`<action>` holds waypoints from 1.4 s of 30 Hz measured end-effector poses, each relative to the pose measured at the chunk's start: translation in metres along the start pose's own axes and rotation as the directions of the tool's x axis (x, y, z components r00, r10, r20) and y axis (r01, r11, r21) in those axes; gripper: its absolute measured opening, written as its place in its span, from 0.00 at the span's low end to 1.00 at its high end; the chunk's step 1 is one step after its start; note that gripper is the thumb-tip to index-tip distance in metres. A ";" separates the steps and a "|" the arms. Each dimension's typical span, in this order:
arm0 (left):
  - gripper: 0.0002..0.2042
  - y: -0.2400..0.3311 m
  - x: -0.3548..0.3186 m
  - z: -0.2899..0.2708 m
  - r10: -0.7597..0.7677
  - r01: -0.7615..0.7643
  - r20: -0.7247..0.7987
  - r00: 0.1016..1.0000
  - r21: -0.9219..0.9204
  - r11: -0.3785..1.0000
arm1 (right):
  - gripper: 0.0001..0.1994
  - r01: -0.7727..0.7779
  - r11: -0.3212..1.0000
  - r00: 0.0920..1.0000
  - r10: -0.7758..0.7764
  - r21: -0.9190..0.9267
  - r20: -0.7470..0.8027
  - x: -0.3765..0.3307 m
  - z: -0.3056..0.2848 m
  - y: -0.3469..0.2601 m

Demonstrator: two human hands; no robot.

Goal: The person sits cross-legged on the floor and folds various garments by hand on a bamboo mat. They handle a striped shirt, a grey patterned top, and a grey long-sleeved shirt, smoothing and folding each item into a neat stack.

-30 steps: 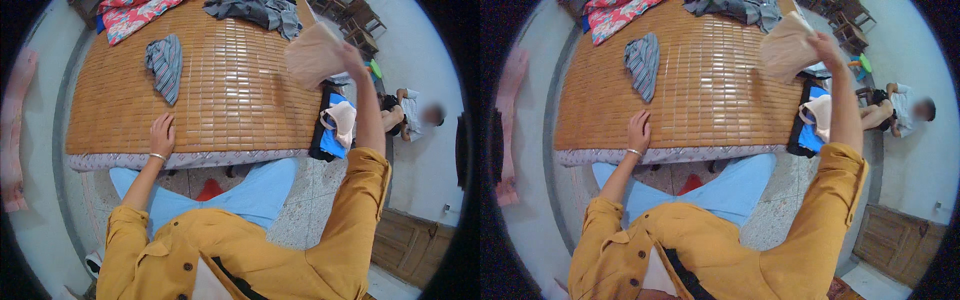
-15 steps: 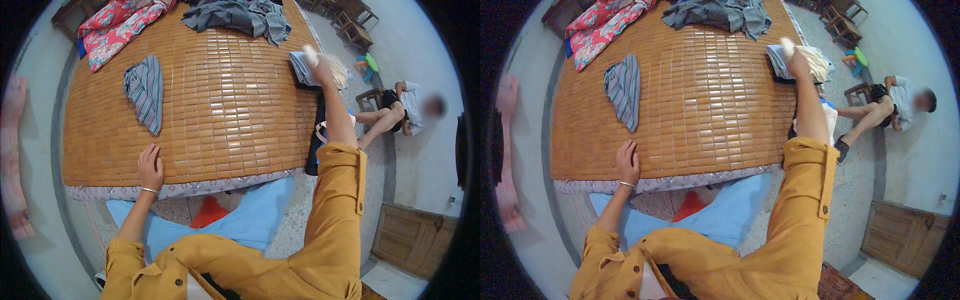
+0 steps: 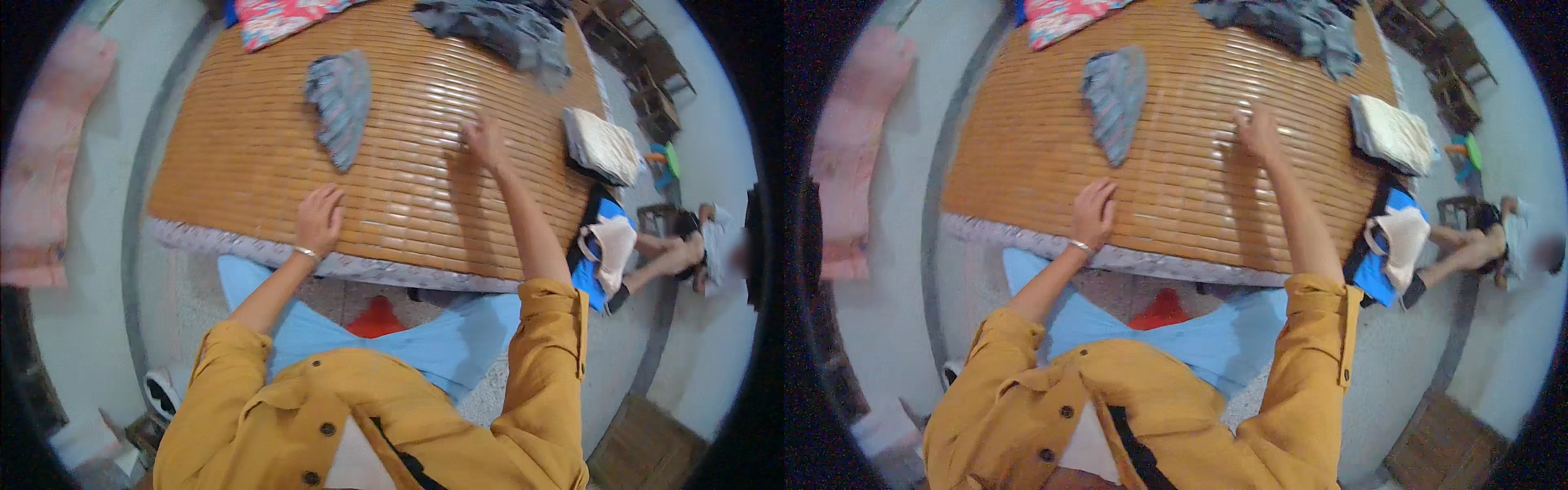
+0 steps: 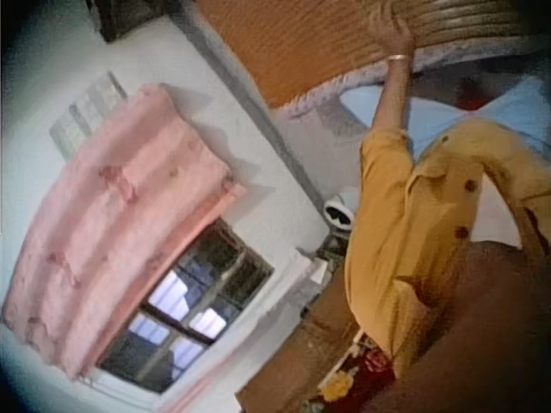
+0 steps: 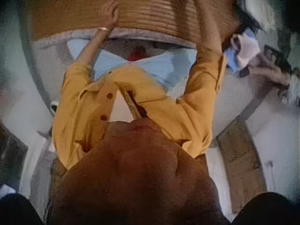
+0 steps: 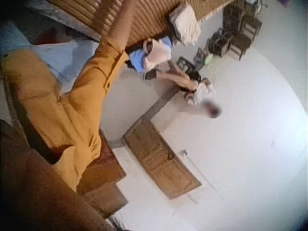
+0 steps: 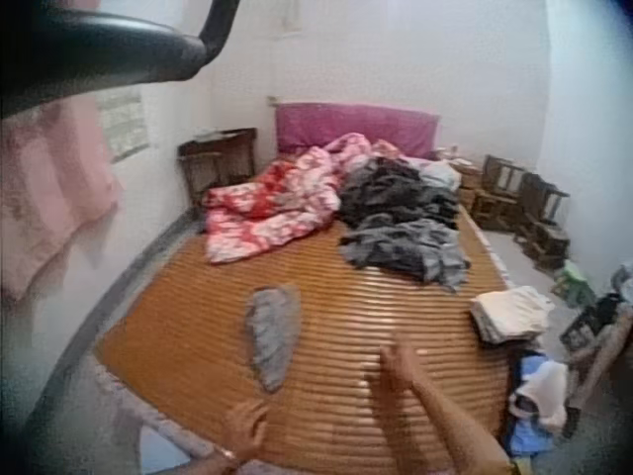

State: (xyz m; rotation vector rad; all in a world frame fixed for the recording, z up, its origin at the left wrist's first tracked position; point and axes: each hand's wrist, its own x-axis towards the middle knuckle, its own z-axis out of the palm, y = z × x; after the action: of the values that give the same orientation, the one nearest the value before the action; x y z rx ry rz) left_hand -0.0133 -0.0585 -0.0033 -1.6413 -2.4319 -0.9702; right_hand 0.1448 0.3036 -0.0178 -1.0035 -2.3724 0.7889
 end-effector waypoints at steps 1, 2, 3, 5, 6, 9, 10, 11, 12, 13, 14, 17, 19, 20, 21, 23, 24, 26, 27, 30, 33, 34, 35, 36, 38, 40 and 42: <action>0.14 0.002 0.000 -0.002 -0.008 0.008 0.007 1.000 0.002 1.000 | 0.23 -0.022 0.993 0.996 0.011 0.114 0.092 -0.002 0.027 -0.021; 0.14 0.002 0.000 -0.002 -0.017 0.017 0.008 1.000 -0.002 1.000 | 0.21 -0.015 0.987 0.992 -0.005 0.157 0.128 -0.010 0.056 -0.055; 0.14 0.001 0.000 -0.004 -0.018 0.018 0.001 1.000 0.006 1.000 | 0.21 -0.023 0.980 0.987 -0.010 0.199 0.163 -0.014 0.077 -0.084; 0.14 -0.001 -0.002 -0.006 -0.017 0.017 -0.008 1.000 0.009 1.000 | 0.17 -0.032 0.949 0.992 -0.007 0.312 0.123 -0.028 0.108 -0.147; 0.14 -0.003 -0.003 -0.007 -0.016 0.016 -0.014 1.000 0.000 1.000 | 0.15 -0.025 0.922 0.999 0.008 0.386 0.047 -0.034 0.116 -0.176; 0.17 -0.005 -0.009 -0.011 0.005 -0.004 0.012 1.000 -0.042 0.999 | 0.12 -0.110 0.977 0.982 0.079 0.180 0.170 -0.035 0.140 -0.200; 0.18 -0.005 -0.012 -0.012 -0.038 0.038 0.011 0.999 -0.068 0.997 | 0.12 -0.097 0.961 0.989 0.064 0.260 0.131 -0.038 0.146 -0.204; 0.19 -0.003 -0.015 -0.012 -0.078 0.079 0.012 0.997 -0.094 0.992 | 0.12 -0.080 0.938 0.994 0.053 0.337 0.091 -0.044 0.151 -0.206; 0.21 -0.003 -0.014 -0.011 -0.117 0.118 0.011 0.993 -0.131 0.984 | 0.12 -0.059 0.913 0.998 0.044 0.403 0.047 -0.047 0.152 -0.206; 0.23 -0.008 -0.016 -0.008 -0.142 0.131 -0.047 0.989 -0.188 0.973 | 0.10 -0.043 0.926 0.988 -0.016 0.375 0.154 -0.060 0.128 -0.225; 0.25 -0.011 -0.014 -0.003 -0.152 0.122 -0.102 0.983 -0.251 0.960 | 0.09 -0.021 0.862 0.982 -0.076 0.507 0.170 -0.072 0.115 -0.224; 0.29 -0.013 -0.017 -0.005 -0.168 0.098 -0.230 0.959 -0.288 0.953 | 0.10 -0.268 0.573 0.949 0.018 0.775 0.315 -0.132 0.058 -0.230; 0.32 -0.014 -0.016 -0.005 -0.203 0.112 -0.213 0.956 -0.373 0.921 | 0.10 -0.319 0.373 0.947 0.152 0.871 0.282 -0.168 0.037 -0.210; 0.32 -0.015 -0.017 -0.005 -0.199 0.124 -0.201 0.959 -0.336 0.934 | 0.11 -0.330 0.295 0.940 0.187 0.897 0.284 -0.185 0.025 -0.205; 0.33 -0.013 -0.017 -0.007 -0.191 0.131 -0.184 0.964 -0.298 0.946 | 0.12 -0.333 0.211 0.931 0.228 0.919 0.285 -0.199 0.009 -0.208; 0.31 -0.013 -0.014 -0.001 -0.174 0.126 -0.208 0.962 -0.222 0.967 | 0.13 -0.329 0.143 0.922 0.259 0.933 0.286 -0.223 -0.011 -0.199; 0.30 -0.018 -0.014 0.002 -0.147 0.117 -0.156 0.977 -0.192 0.975 | 0.14 -0.332 0.151 0.923 0.255 0.931 0.287 -0.236 -0.015 -0.191; 0.27 -0.027 -0.011 0.005 -0.093 0.085 -0.056 0.994 -0.129 0.988 | 0.14 -0.337 0.161 0.918 0.274 0.927 0.286 -0.256 -0.027 -0.177; 0.22 -0.025 -0.006 0.004 -0.098 0.074 -0.124 0.987 -0.185 0.980 | 0.14 -0.340 0.165 0.912 0.298 0.926 0.282 -0.262 -0.033 -0.172; 0.19 -0.026 -0.006 0.002 -0.182 0.179 -0.001 0.983 -0.190 0.965 | 0.12 -0.248 0.175 0.904 0.395 0.953 0.163 -0.268 -0.057 -0.154; 0.13 -0.029 -0.014 -0.011 -0.051 0.050 -0.003 0.999 -0.159 0.986 | 0.14 -0.020 0.110 0.868 0.495 0.994 -0.038 -0.259 -0.078 -0.109; 0.12 -0.030 -0.017 -0.016 -0.021 0.023 0.014 1.000 -0.142 0.990 | 0.15 0.040 0.168 0.843 0.523 0.985 -0.123 -0.255 -0.084 -0.114; 0.10 -0.034 -0.023 -0.015 -0.023 0.024 0.009 1.000 -0.190 0.981 | 0.17 0.096 0.227 0.812 0.545 0.969 -0.208 -0.252 -0.088 -0.118; 0.10 -0.031 -0.027 -0.017 -0.036 0.043 0.041 0.998 -0.186 0.982 | 0.19 0.147 0.288 0.774 0.562 0.946 -0.292 -0.252 -0.090 -0.120; 0.09 -0.026 -0.041 -0.022 -0.067 0.084 0.104 0.992 -0.174 0.981 | 0.19 -0.032 0.586 0.811 0.489 0.810 -0.321 -0.258 -0.085 -0.132; 0.09 -0.011 -0.050 -0.026 -0.110 0.124 0.081 0.991 -0.191 0.974 | 0.19 -0.161 0.735 0.902 0.381 0.659 -0.204 -0.263 -0.067 -0.136; 0.09 -0.004 -0.057 -0.026 -0.105 0.112 0.045 0.993 -0.196 0.974 | 0.17 0.010 0.941 0.983 0.053 0.337 -0.176 -0.268 -0.039 -0.143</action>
State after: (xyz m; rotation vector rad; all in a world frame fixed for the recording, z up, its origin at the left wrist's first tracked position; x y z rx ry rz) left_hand 0.0002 -0.1201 -0.0060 -1.6067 -2.5448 -1.2477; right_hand 0.2676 0.0330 0.0577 -0.9142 -1.9872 1.0232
